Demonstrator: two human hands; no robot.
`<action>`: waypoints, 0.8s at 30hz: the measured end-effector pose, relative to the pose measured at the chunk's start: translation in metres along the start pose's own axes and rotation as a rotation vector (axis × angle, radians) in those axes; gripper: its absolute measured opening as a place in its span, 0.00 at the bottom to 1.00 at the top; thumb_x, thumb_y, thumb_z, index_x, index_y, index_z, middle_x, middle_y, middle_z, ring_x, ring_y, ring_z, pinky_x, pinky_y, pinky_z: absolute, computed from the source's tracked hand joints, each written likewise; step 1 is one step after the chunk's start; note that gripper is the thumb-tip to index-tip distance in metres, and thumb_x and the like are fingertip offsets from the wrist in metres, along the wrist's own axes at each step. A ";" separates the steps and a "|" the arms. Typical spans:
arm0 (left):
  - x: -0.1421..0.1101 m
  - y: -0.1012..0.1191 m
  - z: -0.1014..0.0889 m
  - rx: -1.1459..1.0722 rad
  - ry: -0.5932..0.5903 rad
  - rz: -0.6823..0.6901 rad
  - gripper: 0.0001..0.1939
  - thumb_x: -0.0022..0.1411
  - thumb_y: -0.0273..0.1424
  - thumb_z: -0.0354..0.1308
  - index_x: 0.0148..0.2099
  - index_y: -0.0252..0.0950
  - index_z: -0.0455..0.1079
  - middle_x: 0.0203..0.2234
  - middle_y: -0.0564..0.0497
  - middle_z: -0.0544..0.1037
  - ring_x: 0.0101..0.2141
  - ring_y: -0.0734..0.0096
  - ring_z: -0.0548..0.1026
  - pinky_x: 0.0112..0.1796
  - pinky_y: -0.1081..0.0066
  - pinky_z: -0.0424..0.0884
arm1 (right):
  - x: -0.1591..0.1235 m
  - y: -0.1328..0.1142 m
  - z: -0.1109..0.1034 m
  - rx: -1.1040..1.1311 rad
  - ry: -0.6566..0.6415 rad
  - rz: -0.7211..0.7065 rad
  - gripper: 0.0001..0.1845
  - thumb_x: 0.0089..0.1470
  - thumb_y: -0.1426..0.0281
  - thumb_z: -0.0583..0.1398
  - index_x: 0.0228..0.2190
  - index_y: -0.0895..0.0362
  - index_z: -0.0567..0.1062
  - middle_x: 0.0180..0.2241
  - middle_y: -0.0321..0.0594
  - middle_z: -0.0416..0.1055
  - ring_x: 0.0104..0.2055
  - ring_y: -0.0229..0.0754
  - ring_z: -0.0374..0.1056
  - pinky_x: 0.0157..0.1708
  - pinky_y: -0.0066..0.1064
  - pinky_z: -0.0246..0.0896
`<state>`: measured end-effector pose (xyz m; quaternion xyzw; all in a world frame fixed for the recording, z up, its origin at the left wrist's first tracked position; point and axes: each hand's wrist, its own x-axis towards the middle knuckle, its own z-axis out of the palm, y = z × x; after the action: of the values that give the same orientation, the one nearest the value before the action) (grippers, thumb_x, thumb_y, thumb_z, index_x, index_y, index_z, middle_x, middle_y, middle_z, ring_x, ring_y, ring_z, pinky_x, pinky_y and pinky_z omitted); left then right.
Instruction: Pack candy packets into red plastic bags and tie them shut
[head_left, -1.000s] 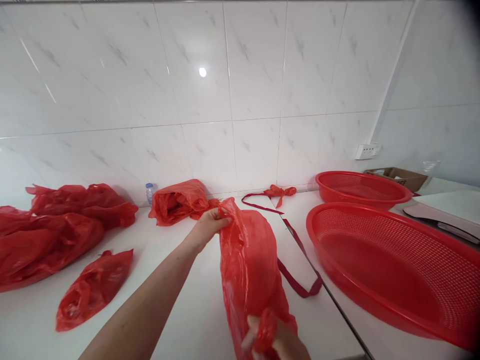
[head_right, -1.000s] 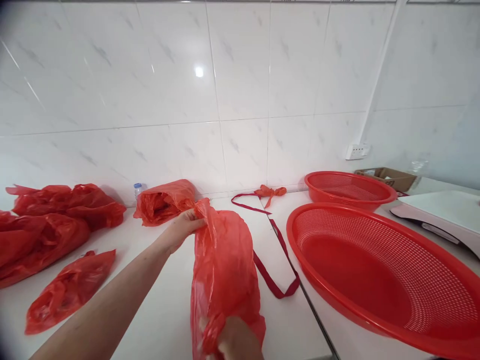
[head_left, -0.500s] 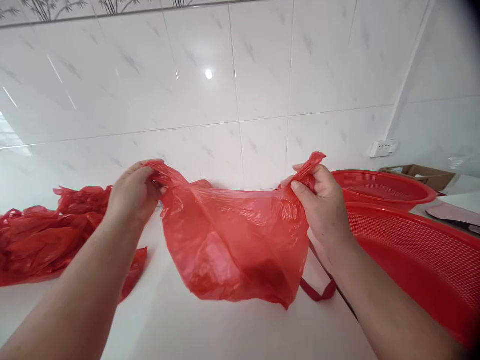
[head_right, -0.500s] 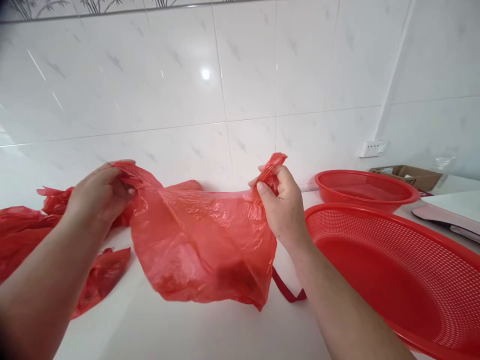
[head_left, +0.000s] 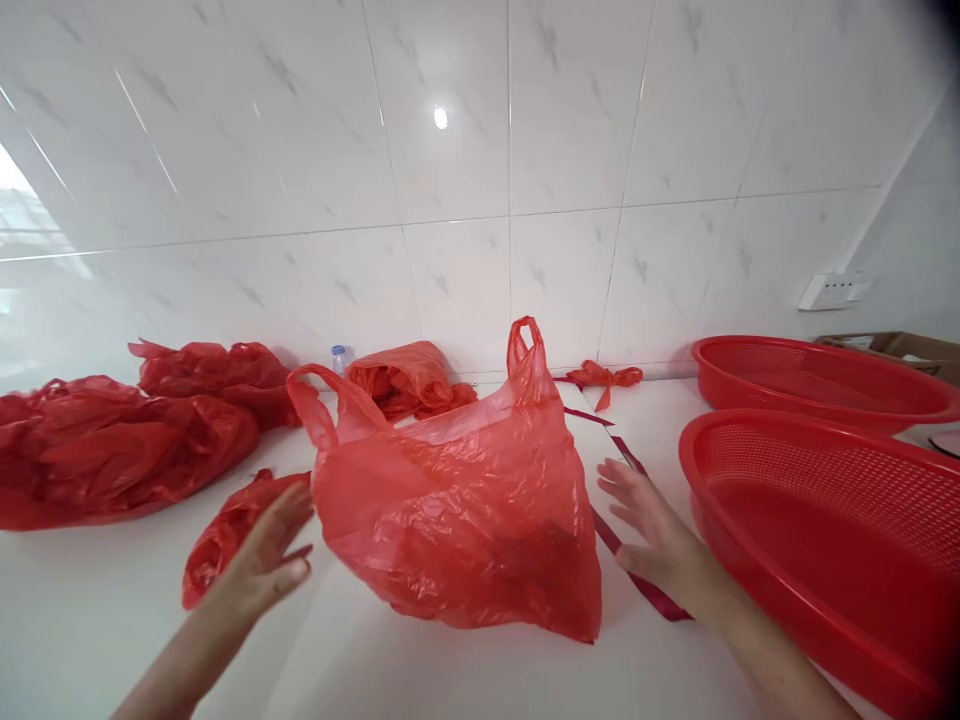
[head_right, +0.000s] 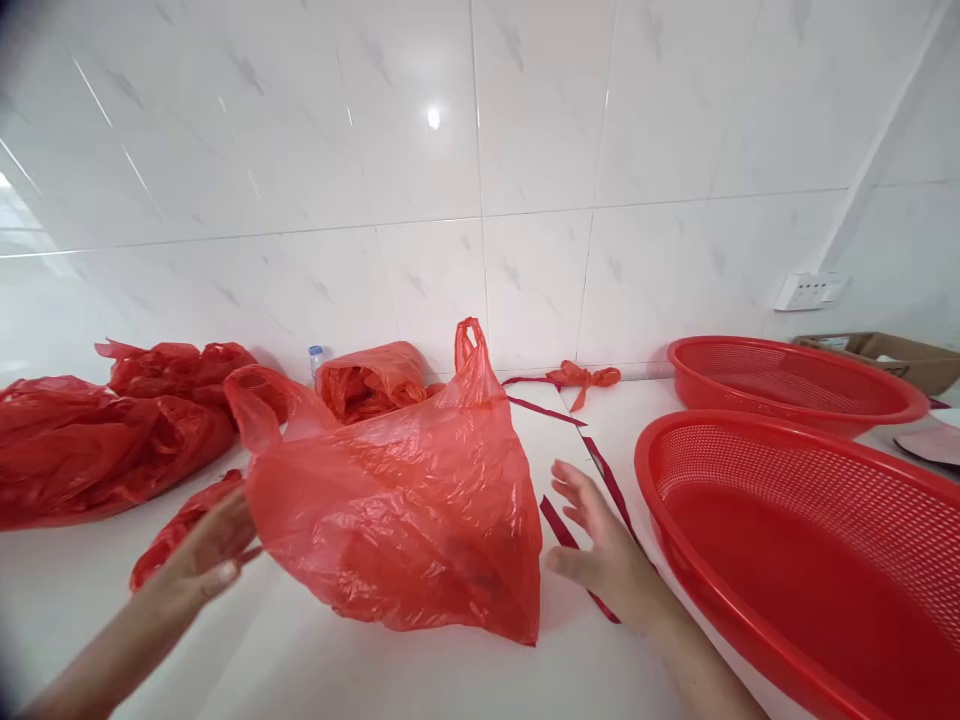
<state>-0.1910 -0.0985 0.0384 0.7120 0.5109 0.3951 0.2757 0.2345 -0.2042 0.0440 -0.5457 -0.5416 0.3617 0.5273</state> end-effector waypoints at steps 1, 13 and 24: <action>-0.006 -0.010 0.011 -0.104 -0.117 -0.052 0.46 0.46 0.60 0.54 0.65 0.59 0.41 0.64 0.49 0.52 0.61 0.49 0.55 0.49 0.54 0.68 | 0.004 0.000 0.007 0.003 -0.083 0.028 0.50 0.38 0.55 0.68 0.59 0.46 0.53 0.63 0.47 0.48 0.64 0.54 0.47 0.56 0.50 0.54; 0.051 0.067 0.113 -0.999 -0.403 -0.423 0.18 0.55 0.35 0.61 0.47 0.36 0.70 0.41 0.42 0.77 0.44 0.54 0.76 0.45 0.58 0.71 | 0.079 -0.012 0.072 0.386 -0.395 0.140 0.17 0.48 0.64 0.63 0.41 0.56 0.75 0.40 0.42 0.75 0.45 0.48 0.71 0.49 0.43 0.64; 0.099 0.030 0.173 -1.195 -0.008 -0.506 0.10 0.49 0.21 0.59 0.38 0.31 0.71 0.32 0.46 0.78 0.32 0.65 0.77 0.34 0.69 0.75 | 0.104 0.057 0.055 0.775 -0.045 0.459 0.19 0.49 0.57 0.61 0.38 0.57 0.75 0.41 0.45 0.76 0.41 0.47 0.73 0.41 0.37 0.69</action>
<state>-0.0135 -0.0123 -0.0027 0.2949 0.3541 0.5313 0.7109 0.2089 -0.0847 -0.0026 -0.4057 -0.2425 0.6574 0.5870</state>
